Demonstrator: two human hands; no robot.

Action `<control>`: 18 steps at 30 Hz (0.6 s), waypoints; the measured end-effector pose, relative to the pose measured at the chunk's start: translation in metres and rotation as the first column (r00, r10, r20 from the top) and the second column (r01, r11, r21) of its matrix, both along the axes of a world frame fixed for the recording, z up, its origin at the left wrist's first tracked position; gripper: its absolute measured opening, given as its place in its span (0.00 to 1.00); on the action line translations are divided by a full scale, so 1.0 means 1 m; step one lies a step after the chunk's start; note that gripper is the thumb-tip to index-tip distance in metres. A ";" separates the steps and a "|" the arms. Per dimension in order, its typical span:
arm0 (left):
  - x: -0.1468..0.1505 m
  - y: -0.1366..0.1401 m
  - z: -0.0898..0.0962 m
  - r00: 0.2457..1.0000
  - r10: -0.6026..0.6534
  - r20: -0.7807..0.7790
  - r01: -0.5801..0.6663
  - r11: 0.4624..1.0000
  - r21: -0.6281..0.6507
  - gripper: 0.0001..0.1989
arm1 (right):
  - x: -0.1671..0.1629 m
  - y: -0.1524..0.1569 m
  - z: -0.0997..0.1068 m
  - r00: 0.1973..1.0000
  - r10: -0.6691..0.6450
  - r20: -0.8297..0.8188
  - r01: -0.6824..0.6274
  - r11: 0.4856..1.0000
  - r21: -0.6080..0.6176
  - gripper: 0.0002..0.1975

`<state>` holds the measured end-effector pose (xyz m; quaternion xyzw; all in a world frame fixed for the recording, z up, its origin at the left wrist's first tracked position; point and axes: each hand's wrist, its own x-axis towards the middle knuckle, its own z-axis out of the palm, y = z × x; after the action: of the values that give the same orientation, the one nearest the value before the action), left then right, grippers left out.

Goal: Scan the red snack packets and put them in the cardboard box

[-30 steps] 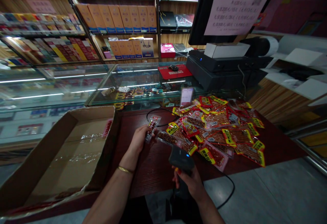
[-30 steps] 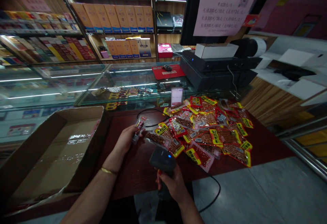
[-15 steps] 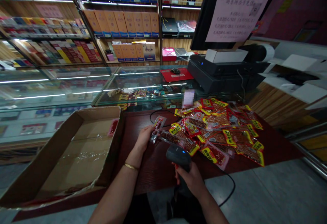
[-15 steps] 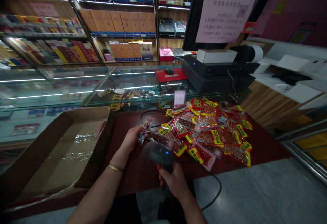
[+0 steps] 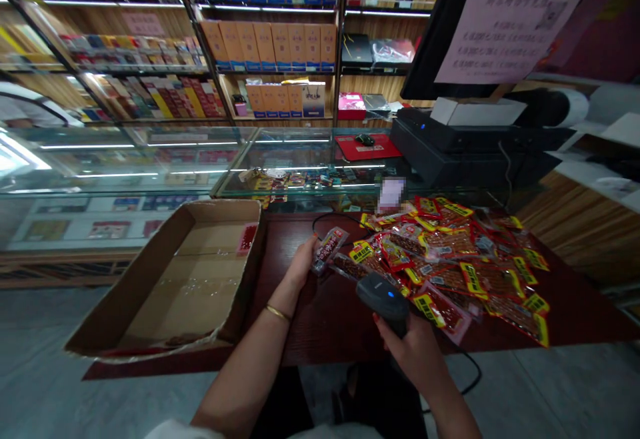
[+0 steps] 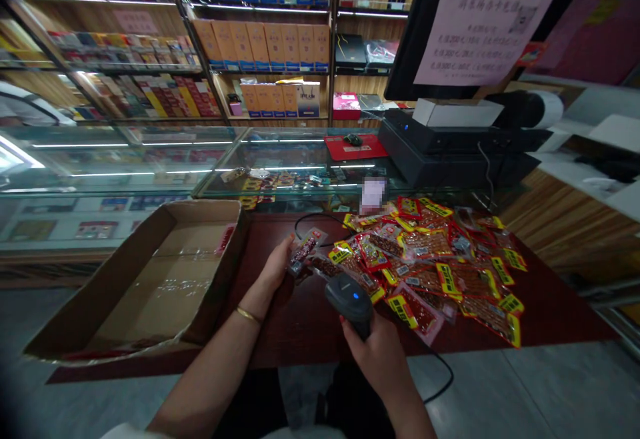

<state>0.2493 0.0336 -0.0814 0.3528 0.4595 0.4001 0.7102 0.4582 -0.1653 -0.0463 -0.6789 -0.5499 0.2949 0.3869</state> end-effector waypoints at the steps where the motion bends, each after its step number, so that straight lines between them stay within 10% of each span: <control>1: 0.000 0.000 0.000 1.000 -0.007 0.001 0.007 1.000 0.008 0.29 | -0.001 -0.001 0.001 1.000 0.019 0.003 -0.019 1.000 -0.014 0.16; 18: -0.001 0.000 0.001 0.993 -0.116 0.028 0.114 0.991 0.069 0.37 | -0.015 -0.003 0.001 0.983 0.175 0.055 -0.173 0.984 -0.037 0.13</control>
<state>0.2479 0.0336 -0.0801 0.3960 0.4133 0.3792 0.7271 0.4427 -0.1680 -0.0448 -0.6425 -0.6134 0.3165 0.3327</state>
